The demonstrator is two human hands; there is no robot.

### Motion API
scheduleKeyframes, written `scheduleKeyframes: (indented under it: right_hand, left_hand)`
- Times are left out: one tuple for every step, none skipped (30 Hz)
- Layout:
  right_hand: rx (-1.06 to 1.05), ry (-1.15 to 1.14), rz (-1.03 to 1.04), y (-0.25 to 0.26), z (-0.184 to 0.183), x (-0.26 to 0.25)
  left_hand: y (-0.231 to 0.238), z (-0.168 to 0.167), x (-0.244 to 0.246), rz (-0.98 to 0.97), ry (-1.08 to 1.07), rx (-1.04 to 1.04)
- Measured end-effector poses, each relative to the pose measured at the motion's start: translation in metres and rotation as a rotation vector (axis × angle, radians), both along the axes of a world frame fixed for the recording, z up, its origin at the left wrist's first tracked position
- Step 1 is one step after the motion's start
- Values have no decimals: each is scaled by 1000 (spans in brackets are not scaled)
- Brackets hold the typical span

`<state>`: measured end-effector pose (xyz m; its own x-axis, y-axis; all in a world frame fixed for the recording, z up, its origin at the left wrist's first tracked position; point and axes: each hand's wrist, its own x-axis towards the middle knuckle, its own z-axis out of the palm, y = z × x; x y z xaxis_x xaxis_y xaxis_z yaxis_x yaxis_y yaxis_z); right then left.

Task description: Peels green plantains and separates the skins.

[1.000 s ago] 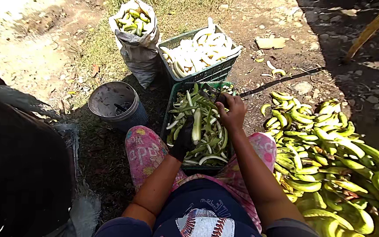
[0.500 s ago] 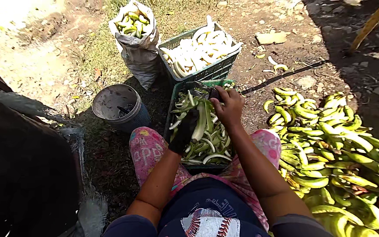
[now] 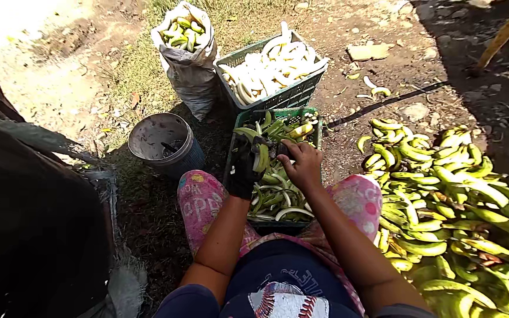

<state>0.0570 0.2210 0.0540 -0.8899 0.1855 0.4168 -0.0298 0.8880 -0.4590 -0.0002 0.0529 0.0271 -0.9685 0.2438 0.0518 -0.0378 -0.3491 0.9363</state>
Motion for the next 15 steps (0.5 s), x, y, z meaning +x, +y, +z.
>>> scheduleKeyframes:
  right_hand:
    - [33,23,10,2,-2,0]
    - [52,36,21,4,-4,-2]
    - [57,31,32,7,-3,-5]
    - [56,-5,42,13,2,-12]
    - [40,-78,53,19,11,-20]
    - [11,-174,70,24,22,-28]
    - [-23,-284,94,27,33,-33]
    - [-31,-350,107,27,40,-37]
    - [-22,-371,101,26,42,-40]
    - [-25,-363,82,26,40,-44]
    - [-45,-362,46,29,36,-48]
    - [-82,-388,-4,34,29,-52]
    - [-124,-405,-43,39,21,-53]
    - [-170,-406,-58,40,16,-50]
    - [-185,-385,-49,37,10,-45]
  left_hand:
    - [-2,0,0,8,-16,-30]
    - [-4,-1,0,5,-23,-48]
    - [-10,0,2,-30,27,-118]
    - [-18,0,2,-83,114,-244]
    - [-26,4,3,-136,188,-389]
    - [-33,8,4,-179,221,-515]
    - [-40,10,3,-224,242,-610]
    - [-47,10,-1,-260,264,-674]
    - [-52,10,-7,-295,296,-712]
    - [-54,9,-14,-339,324,-708]
    - [-52,9,-18,-394,347,-691]
    - [-50,12,-15,-442,344,-679]
    - [-47,10,-11,-457,296,-646]
    - [-44,2,-9,-409,224,-606]
    - [-41,-10,-11,-314,147,-579]
